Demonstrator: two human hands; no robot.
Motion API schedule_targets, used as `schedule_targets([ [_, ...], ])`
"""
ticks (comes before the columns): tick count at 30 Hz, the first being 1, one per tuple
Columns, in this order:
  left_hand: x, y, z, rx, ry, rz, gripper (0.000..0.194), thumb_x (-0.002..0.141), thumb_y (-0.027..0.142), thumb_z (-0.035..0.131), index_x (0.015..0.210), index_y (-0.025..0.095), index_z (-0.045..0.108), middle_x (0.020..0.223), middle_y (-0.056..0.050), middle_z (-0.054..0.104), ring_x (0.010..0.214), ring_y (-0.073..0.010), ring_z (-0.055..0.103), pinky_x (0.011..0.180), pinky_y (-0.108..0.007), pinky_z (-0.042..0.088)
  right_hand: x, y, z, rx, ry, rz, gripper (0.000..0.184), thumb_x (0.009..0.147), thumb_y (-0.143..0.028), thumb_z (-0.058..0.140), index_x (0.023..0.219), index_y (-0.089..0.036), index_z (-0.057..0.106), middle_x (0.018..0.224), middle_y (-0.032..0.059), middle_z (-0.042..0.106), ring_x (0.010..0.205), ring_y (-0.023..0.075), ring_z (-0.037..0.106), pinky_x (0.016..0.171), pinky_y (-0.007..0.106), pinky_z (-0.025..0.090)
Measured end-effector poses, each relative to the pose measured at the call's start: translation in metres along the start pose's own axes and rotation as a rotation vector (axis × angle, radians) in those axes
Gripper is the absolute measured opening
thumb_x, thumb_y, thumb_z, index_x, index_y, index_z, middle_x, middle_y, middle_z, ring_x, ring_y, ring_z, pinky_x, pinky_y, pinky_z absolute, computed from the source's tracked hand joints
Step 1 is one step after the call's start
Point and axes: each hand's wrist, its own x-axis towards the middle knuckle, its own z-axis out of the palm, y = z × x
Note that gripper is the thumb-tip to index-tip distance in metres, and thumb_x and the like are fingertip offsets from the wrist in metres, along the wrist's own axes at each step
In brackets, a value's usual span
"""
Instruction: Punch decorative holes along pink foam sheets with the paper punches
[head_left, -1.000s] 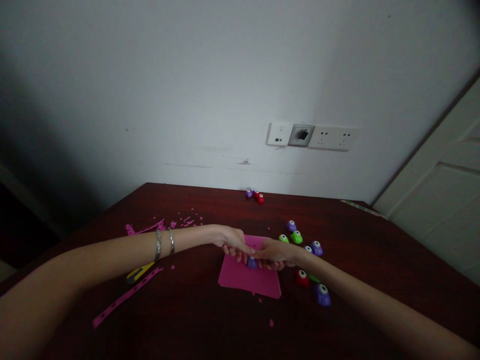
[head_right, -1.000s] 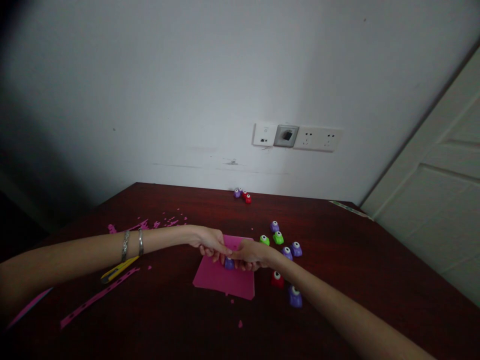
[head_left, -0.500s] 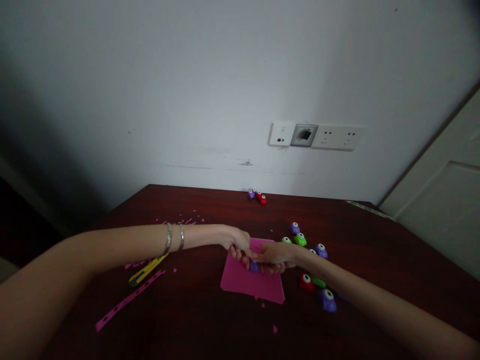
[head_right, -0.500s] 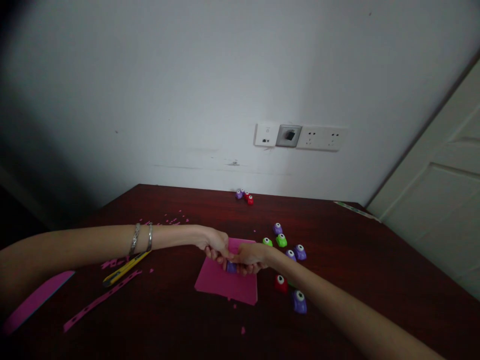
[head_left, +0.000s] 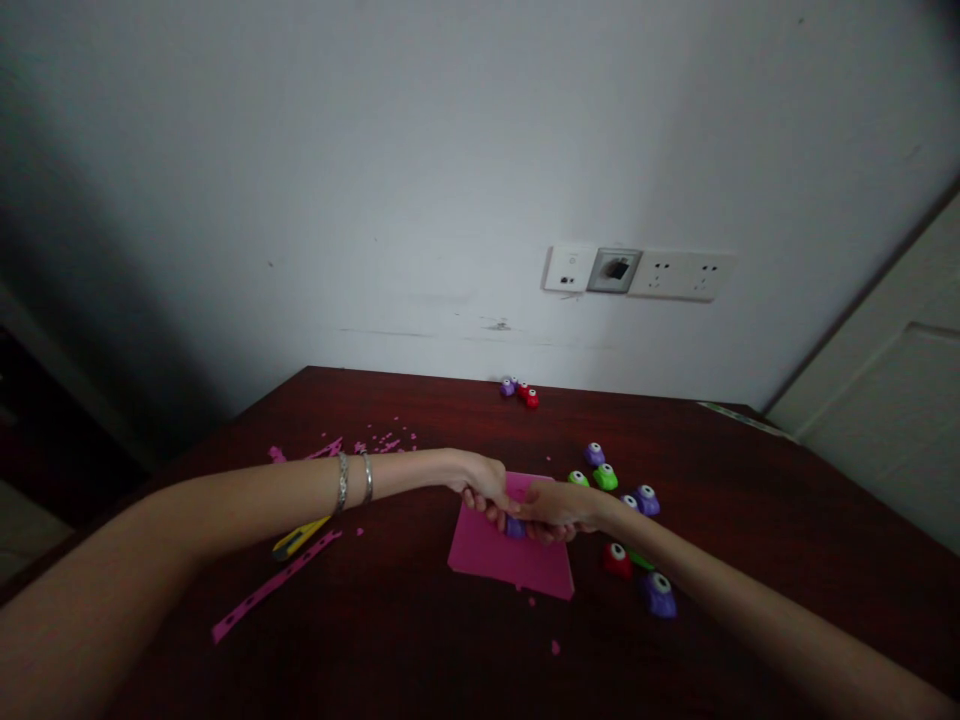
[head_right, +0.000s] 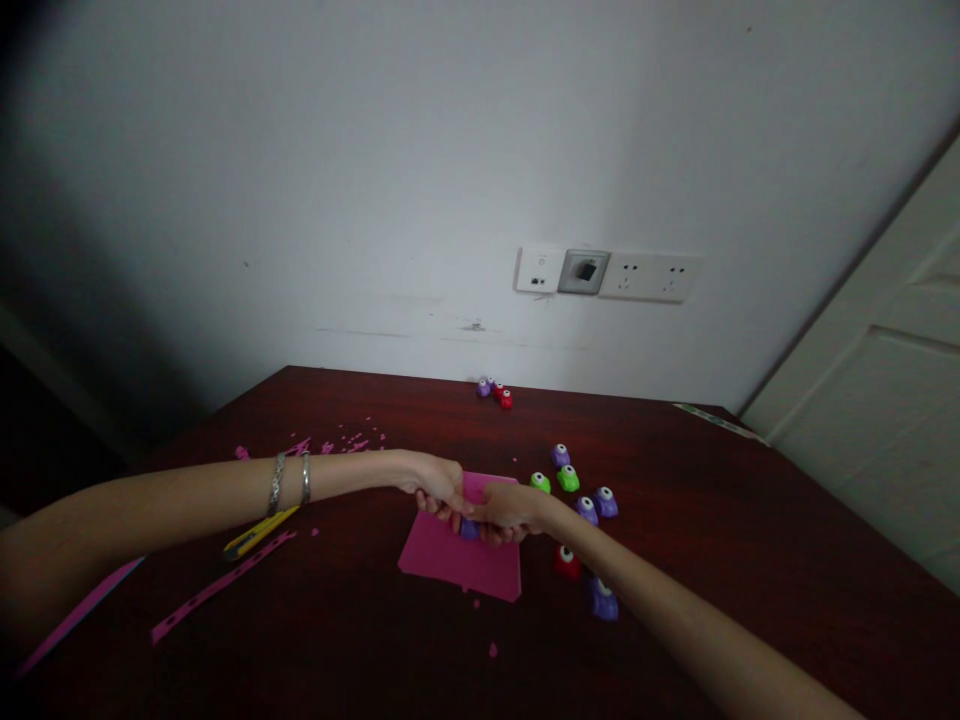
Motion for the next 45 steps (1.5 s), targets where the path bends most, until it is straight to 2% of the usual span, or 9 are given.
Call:
schedule_targets([
  [3,-0.007,0.003,-0.016,0.152,0.135,0.047,0.034,0.061,0.049,0.068,0.06,0.015,0.065,0.051,0.0,0.051,0.038,-0.0048,0.036,0.035,-0.017,0.022,-0.003,0.002,0.002,-0.052,-0.01,-0.024,0.05,0.084,-0.052,0.042,0.051,-0.015,0.052,0.04,-0.0026,0.045,0.03,0.0054,0.034,0.033,0.019,0.027],
  [7,-0.008,0.002,-0.037,0.252,0.402,0.187,0.023,0.062,0.036,0.066,0.061,0.014,0.063,0.046,0.003,0.048,0.04,-0.0055,0.04,0.037,-0.017,0.026,-0.006,0.005,0.007,-0.138,0.157,-0.061,0.049,0.084,-0.045,0.043,0.046,-0.016,0.05,0.036,-0.0031,0.042,0.033,0.0072,0.038,0.038,0.02,0.029],
  [13,0.008,-0.008,-0.026,0.26,0.371,0.195,0.019,0.063,0.032,0.064,0.068,0.014,0.065,0.051,0.002,0.055,0.047,-0.0082,0.05,0.043,-0.017,0.034,-0.012,0.005,0.027,-0.266,0.516,-0.097,0.03,0.08,-0.039,0.054,0.063,-0.015,0.059,0.062,0.0033,0.06,0.056,0.0124,0.05,0.048,0.022,0.027],
  [17,0.022,-0.018,-0.018,0.239,0.392,0.161,0.02,0.058,0.031,0.07,0.06,0.013,0.062,0.049,0.002,0.055,0.045,-0.0085,0.049,0.045,-0.02,0.037,-0.021,0.004,0.043,-0.374,0.664,-0.077,0.043,0.081,-0.054,0.046,0.07,-0.015,0.062,0.065,0.0068,0.063,0.058,0.0171,0.055,0.049,0.025,0.029],
  [21,0.031,-0.025,-0.018,0.214,0.428,0.12,0.025,0.055,0.031,0.074,0.055,0.013,0.057,0.045,0.002,0.053,0.042,-0.0093,0.048,0.046,-0.022,0.038,-0.025,-0.001,0.051,-0.432,0.647,-0.052,0.051,0.081,-0.059,0.041,0.069,-0.015,0.063,0.066,0.0096,0.065,0.061,0.0207,0.059,0.05,0.026,0.031],
  [31,0.027,-0.026,-0.013,0.198,0.495,0.144,0.029,0.054,0.036,0.074,0.053,0.014,0.055,0.044,0.003,0.051,0.04,-0.0079,0.045,0.043,-0.02,0.033,-0.023,-0.01,0.053,-0.408,0.578,-0.039,0.034,0.082,-0.04,0.045,0.071,-0.014,0.064,0.07,0.0101,0.066,0.066,0.0201,0.061,0.053,0.026,0.035],
  [39,0.031,-0.034,-0.015,0.17,0.514,0.204,0.042,0.045,0.049,0.077,0.055,0.014,0.057,0.044,0.003,0.05,0.041,-0.0081,0.044,0.041,-0.02,0.032,-0.055,-0.018,0.072,-0.433,0.513,-0.104,0.024,0.079,-0.032,0.048,0.071,-0.015,0.062,0.069,0.0082,0.065,0.061,0.0172,0.059,0.049,0.024,0.028],
  [42,0.03,-0.034,-0.014,0.186,0.528,0.193,0.042,0.045,0.05,0.077,0.055,0.015,0.057,0.044,0.004,0.05,0.04,-0.0075,0.043,0.042,-0.02,0.032,-0.069,-0.013,0.055,-0.437,0.589,-0.092,0.025,0.079,-0.034,0.048,0.068,-0.015,0.061,0.065,0.0077,0.064,0.055,0.0158,0.056,0.048,0.024,0.026],
  [45,0.027,-0.031,-0.012,0.206,0.529,0.168,0.037,0.05,0.045,0.076,0.056,0.014,0.057,0.044,0.004,0.05,0.04,-0.0074,0.044,0.043,-0.02,0.033,-0.073,0.008,0.01,-0.413,0.705,-0.056,0.035,0.083,-0.041,0.042,0.065,-0.016,0.059,0.061,0.0069,0.063,0.053,0.0152,0.055,0.048,0.024,0.028],
])
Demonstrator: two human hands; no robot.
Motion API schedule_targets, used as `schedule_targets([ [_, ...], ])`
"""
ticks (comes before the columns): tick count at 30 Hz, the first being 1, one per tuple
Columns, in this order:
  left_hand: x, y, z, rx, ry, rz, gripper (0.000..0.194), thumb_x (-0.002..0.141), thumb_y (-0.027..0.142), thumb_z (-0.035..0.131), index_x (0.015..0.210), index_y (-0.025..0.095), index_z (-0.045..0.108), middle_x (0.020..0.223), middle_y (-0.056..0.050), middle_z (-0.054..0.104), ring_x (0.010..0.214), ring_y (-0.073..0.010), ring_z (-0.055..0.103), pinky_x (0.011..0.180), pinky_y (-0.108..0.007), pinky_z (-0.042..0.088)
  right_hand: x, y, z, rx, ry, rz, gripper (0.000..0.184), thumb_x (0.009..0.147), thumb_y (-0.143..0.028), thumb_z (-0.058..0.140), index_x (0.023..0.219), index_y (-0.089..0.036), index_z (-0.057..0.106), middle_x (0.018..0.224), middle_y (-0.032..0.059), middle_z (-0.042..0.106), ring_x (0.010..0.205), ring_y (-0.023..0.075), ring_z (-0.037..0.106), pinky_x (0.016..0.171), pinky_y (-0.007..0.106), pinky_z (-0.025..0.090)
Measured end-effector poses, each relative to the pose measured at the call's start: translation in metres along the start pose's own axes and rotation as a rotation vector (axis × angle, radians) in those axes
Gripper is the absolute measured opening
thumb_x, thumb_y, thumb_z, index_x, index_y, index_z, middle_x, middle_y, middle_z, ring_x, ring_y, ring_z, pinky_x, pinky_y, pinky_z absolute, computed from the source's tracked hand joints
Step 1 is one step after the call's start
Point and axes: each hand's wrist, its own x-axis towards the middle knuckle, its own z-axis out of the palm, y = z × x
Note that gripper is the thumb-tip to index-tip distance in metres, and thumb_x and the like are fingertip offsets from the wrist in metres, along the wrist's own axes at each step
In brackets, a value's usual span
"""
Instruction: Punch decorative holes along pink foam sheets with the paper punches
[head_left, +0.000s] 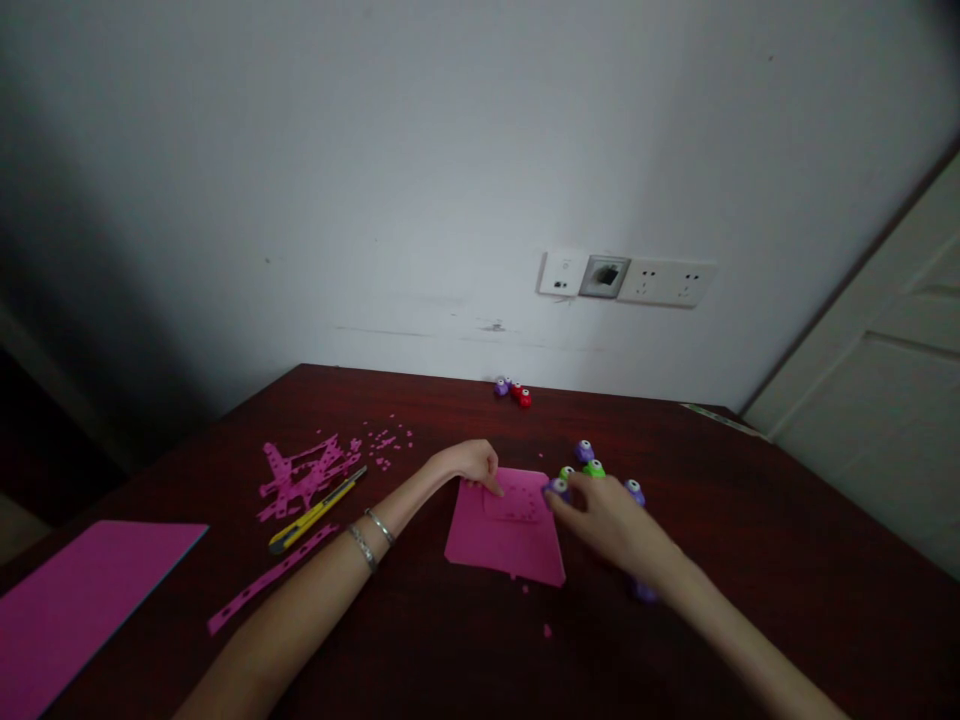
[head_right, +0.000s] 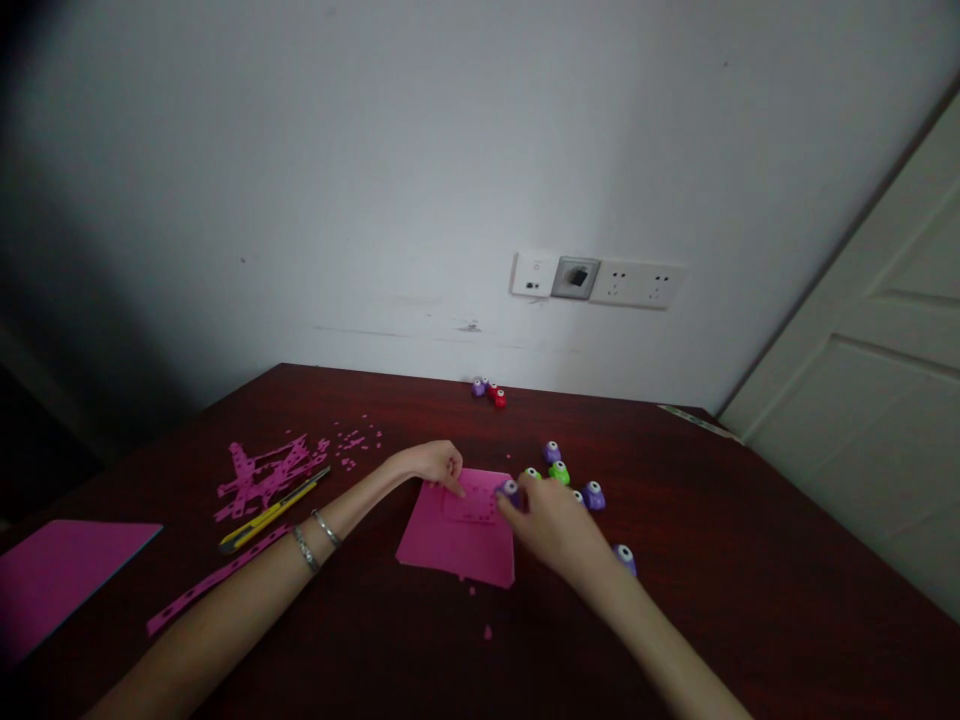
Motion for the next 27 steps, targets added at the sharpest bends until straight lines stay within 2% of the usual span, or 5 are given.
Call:
schedule_targets([
  [4,-0.002,0.002,0.0,-0.013,-0.01,0.002,0.031,0.055,0.04,0.074,0.059,0.014,0.058,0.043,0.004,0.05,0.039,-0.0064,0.045,0.042,-0.019,0.033,0.041,0.072,-0.024,-0.067,0.066,0.193,0.042,0.081,-0.048,0.042,0.068,-0.015,0.063,0.068,0.0113,0.066,0.062,0.0201,0.061,0.054,0.025,0.035],
  [6,-0.003,0.001,0.0,-0.027,-0.007,-0.001,0.031,0.054,0.039,0.075,0.058,0.014,0.057,0.042,0.005,0.049,0.038,-0.0061,0.044,0.042,-0.018,0.032,0.057,0.102,-0.026,-0.11,0.037,0.28,0.042,0.081,-0.047,0.042,0.074,-0.014,0.066,0.075,0.0143,0.068,0.07,0.0231,0.063,0.058,0.027,0.037],
  [9,-0.004,0.002,0.0,-0.042,-0.005,-0.008,0.031,0.054,0.039,0.075,0.057,0.014,0.056,0.043,0.005,0.049,0.038,-0.0064,0.044,0.041,-0.018,0.033,0.072,0.129,-0.019,-0.121,-0.001,0.333,0.041,0.08,-0.044,0.044,0.074,-0.012,0.068,0.077,0.0181,0.068,0.075,0.0264,0.064,0.062,0.029,0.039],
  [18,-0.006,0.005,-0.001,-0.022,-0.005,-0.002,0.03,0.056,0.038,0.075,0.056,0.014,0.056,0.043,0.005,0.049,0.04,-0.0071,0.045,0.043,-0.02,0.033,0.087,0.152,0.002,-0.1,-0.104,0.385,0.043,0.077,-0.047,0.045,0.077,-0.01,0.068,0.081,0.019,0.068,0.074,0.0266,0.065,0.061,0.03,0.042],
  [27,-0.004,0.001,-0.001,-0.036,-0.019,0.003,0.029,0.056,0.037,0.074,0.058,0.015,0.057,0.045,0.004,0.05,0.041,-0.0075,0.046,0.045,-0.02,0.035,0.09,0.162,0.007,-0.023,-0.087,0.404,0.046,0.071,-0.056,0.051,0.074,-0.013,0.068,0.075,0.0161,0.067,0.071,0.0268,0.064,0.063,0.033,0.044],
])
